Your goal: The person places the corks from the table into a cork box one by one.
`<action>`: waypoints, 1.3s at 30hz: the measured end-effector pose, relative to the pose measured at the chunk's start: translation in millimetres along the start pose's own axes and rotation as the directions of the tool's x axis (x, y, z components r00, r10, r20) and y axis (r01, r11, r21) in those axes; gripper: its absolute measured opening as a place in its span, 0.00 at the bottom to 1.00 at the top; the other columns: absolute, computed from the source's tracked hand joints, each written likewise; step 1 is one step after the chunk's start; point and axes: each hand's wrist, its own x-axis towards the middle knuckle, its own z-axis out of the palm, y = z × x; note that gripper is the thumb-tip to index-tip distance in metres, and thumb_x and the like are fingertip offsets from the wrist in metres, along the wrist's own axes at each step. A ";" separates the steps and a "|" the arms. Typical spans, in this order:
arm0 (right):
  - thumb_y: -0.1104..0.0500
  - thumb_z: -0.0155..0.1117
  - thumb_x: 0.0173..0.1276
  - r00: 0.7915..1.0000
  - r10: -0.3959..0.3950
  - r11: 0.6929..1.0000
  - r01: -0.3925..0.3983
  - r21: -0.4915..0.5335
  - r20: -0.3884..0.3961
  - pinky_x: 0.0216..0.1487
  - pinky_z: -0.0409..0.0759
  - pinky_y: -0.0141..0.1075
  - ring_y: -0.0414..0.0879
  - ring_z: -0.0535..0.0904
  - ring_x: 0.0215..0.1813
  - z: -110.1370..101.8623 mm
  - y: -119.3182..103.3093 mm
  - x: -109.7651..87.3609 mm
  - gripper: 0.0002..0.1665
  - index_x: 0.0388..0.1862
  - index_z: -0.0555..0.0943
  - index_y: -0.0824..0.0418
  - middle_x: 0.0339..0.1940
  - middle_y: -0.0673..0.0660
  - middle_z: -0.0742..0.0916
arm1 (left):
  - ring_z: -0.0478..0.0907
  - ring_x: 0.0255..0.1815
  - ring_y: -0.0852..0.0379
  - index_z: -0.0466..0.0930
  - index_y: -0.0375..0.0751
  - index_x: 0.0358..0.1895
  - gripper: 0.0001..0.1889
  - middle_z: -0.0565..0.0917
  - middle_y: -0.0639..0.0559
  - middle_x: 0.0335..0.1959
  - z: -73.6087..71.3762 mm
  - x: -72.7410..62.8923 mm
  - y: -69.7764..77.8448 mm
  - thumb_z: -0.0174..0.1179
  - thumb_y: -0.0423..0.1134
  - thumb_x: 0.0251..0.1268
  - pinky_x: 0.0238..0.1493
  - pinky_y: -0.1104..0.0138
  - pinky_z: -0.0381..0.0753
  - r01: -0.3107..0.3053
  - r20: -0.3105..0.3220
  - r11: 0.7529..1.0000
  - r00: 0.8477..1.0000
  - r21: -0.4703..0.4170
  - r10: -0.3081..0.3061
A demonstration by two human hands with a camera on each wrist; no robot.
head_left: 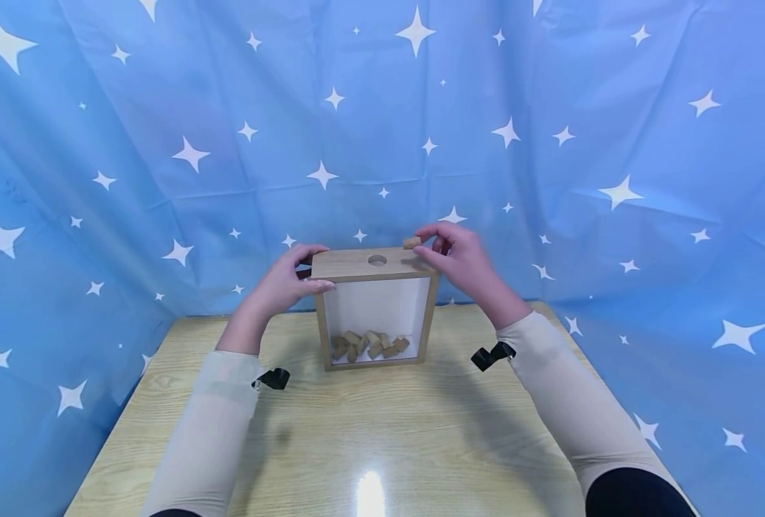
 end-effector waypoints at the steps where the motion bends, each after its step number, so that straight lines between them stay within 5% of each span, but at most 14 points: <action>1: 0.58 0.77 0.78 1.000 0.001 1.000 -0.001 -0.003 0.011 0.33 0.76 0.35 0.51 0.79 0.36 1.4 -1.5 1.6 0.16 0.61 0.89 0.60 0.35 0.57 0.85 | 0.76 0.74 0.37 0.74 0.48 0.80 0.40 0.76 0.44 0.69 -0.1 0.0 -0.3 0.82 0.47 0.68 0.69 0.41 0.81 0.001 0.000 1.000 1.000 0.000 -0.001; 39: 0.60 0.76 0.78 0.969 -0.096 0.984 0.127 -0.124 0.229 0.37 0.79 0.38 0.46 0.79 0.36 34.2 -17.4 30.6 0.15 0.60 0.91 0.62 0.47 0.53 0.90 | 0.76 0.73 0.37 0.74 0.47 0.80 0.41 0.76 0.45 0.70 -0.7 1.0 -2.0 0.82 0.49 0.68 0.68 0.41 0.81 -0.003 0.006 1.000 1.000 -0.007 0.003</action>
